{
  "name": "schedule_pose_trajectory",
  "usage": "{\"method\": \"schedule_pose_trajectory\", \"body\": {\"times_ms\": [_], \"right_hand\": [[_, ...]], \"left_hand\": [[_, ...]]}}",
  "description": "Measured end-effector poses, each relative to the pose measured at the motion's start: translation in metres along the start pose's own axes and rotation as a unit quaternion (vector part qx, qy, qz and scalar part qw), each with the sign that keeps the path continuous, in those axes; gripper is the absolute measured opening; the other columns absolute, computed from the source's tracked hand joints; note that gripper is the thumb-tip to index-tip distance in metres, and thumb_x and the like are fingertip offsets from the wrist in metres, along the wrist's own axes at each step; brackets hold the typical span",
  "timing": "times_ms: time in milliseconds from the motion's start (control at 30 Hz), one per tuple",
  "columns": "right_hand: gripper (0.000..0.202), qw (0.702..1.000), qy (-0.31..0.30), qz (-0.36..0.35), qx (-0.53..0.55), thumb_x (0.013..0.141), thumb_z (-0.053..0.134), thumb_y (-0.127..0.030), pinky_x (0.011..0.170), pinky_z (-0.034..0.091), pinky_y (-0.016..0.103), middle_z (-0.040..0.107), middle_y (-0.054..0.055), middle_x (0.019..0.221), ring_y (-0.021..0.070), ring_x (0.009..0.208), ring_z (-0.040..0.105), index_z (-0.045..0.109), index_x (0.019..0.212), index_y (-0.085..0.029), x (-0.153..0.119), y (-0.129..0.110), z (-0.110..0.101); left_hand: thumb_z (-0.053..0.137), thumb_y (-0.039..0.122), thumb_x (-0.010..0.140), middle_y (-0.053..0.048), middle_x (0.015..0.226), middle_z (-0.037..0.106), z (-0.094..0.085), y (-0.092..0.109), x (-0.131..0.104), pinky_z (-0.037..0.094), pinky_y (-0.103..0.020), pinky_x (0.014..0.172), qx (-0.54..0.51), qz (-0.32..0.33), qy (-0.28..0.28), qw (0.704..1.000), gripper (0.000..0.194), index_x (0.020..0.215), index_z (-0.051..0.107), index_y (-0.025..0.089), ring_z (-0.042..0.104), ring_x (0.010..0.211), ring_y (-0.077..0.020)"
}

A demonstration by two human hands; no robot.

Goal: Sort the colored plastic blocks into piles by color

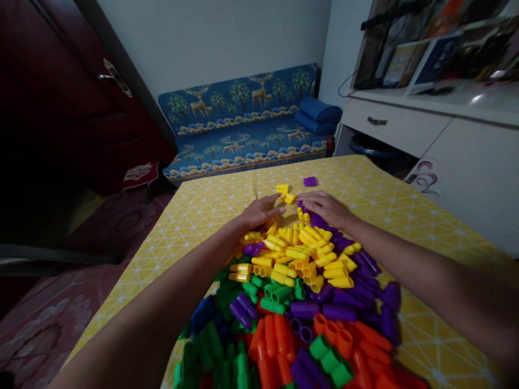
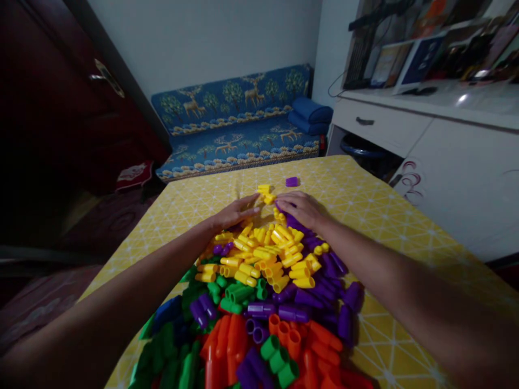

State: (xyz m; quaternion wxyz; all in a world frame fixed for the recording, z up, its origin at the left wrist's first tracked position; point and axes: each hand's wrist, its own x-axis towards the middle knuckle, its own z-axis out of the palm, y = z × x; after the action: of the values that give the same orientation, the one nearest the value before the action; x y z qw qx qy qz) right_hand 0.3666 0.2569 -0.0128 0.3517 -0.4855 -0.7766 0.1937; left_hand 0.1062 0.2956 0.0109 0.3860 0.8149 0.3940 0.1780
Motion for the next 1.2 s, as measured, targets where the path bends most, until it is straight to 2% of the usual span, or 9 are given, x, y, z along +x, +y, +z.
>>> {"method": "schedule_pose_trajectory", "body": {"times_ms": [267,433,567,667,733,833,933,1067,1200], "right_hand": [[0.067,0.984,-0.098,0.086,0.121,0.088,0.038,-0.075,0.122,0.018,0.048,0.036,0.005,0.158,0.0287,0.146,0.030,0.065,0.127,-0.027,-0.022,-0.088,0.016],[0.060,0.950,-0.206,0.055,0.228,0.092,0.039,-0.069,0.115,0.032,0.048,0.056,0.006,0.143,0.0272,0.134,0.049,0.065,0.127,-0.027,-0.030,-0.130,-0.013],[0.057,0.976,-0.087,0.066,0.191,0.093,0.039,-0.063,0.097,0.048,0.043,0.073,0.008,0.113,0.0251,0.103,0.067,0.071,0.112,-0.021,-0.001,-0.097,-0.018],[0.048,0.988,0.095,0.119,-0.019,0.085,0.055,-0.059,0.105,0.041,0.045,0.070,0.011,0.117,0.0295,0.115,0.060,0.074,0.105,-0.019,0.039,-0.045,-0.012],[0.049,0.967,0.118,0.189,-0.124,0.078,0.064,-0.057,0.110,0.035,0.050,0.065,0.011,0.126,0.0330,0.125,0.053,0.072,0.113,-0.022,0.063,-0.016,-0.007],[0.051,0.968,0.031,0.225,-0.103,0.078,0.065,-0.060,0.110,0.034,0.050,0.063,0.009,0.131,0.0329,0.128,0.051,0.069,0.117,-0.027,0.084,0.000,0.009],[0.050,0.985,-0.093,0.145,0.023,0.085,0.056,-0.065,0.103,0.042,0.040,0.069,0.005,0.123,0.0261,0.116,0.060,0.072,0.110,-0.024,0.083,-0.021,0.034],[0.063,0.952,-0.247,0.065,0.168,0.087,0.046,-0.073,0.094,0.050,0.038,0.073,0.005,0.110,0.0237,0.100,0.066,0.073,0.106,-0.020,0.053,-0.077,0.057],[0.062,0.945,-0.304,0.019,0.117,0.087,0.043,-0.074,0.096,0.049,0.039,0.071,0.003,0.116,0.0252,0.108,0.065,0.069,0.117,-0.027,0.010,-0.130,0.040]], "left_hand": [[0.062,0.057,0.085,-0.011,0.151,0.047,-0.004,0.033,-0.062,0.039,-0.046,0.113,-0.054,0.042,-0.099,0.993,0.080,0.152,0.036,0.021,0.049,0.134,-0.0317],[0.065,0.047,0.087,-0.006,0.147,0.052,-0.037,0.056,-0.122,0.048,-0.040,0.105,-0.113,0.006,-0.192,0.975,0.072,0.151,0.036,0.029,0.057,0.128,-0.0288],[0.064,0.048,0.088,-0.008,0.128,0.068,-0.065,0.062,-0.134,0.049,-0.039,0.103,-0.085,0.002,-0.209,0.974,0.048,0.127,0.066,0.022,0.063,0.119,-0.0300],[0.062,0.057,0.085,-0.012,0.117,0.073,-0.070,0.045,-0.121,0.050,-0.042,0.100,-0.023,-0.024,-0.095,0.995,0.052,0.117,0.072,0.017,0.067,0.111,-0.0311],[0.065,0.061,0.080,-0.014,0.133,0.064,-0.064,0.029,-0.108,0.041,-0.046,0.110,0.034,-0.031,0.009,0.999,0.064,0.126,0.067,0.016,0.057,0.125,-0.0336],[0.061,0.067,0.080,-0.013,0.156,0.039,-0.047,0.010,-0.095,0.034,-0.050,0.115,0.005,-0.073,0.039,0.997,0.082,0.146,0.046,0.021,0.039,0.141,-0.0361],[0.055,0.068,0.084,-0.010,0.160,0.031,-0.030,0.002,-0.096,0.034,-0.049,0.115,-0.053,-0.076,-0.011,0.996,0.082,0.150,0.038,0.024,0.035,0.144,-0.0355],[0.058,0.065,0.084,-0.008,0.154,0.044,-0.025,0.010,-0.115,0.025,-0.047,0.121,0.004,-0.024,-0.057,0.998,0.065,0.136,0.058,0.026,0.034,0.144,-0.0332],[0.050,0.061,0.091,-0.008,0.131,0.062,-0.037,0.031,-0.149,0.039,-0.041,0.111,-0.017,0.011,-0.098,0.995,0.052,0.120,0.069,0.022,0.055,0.125,-0.0287]]}}
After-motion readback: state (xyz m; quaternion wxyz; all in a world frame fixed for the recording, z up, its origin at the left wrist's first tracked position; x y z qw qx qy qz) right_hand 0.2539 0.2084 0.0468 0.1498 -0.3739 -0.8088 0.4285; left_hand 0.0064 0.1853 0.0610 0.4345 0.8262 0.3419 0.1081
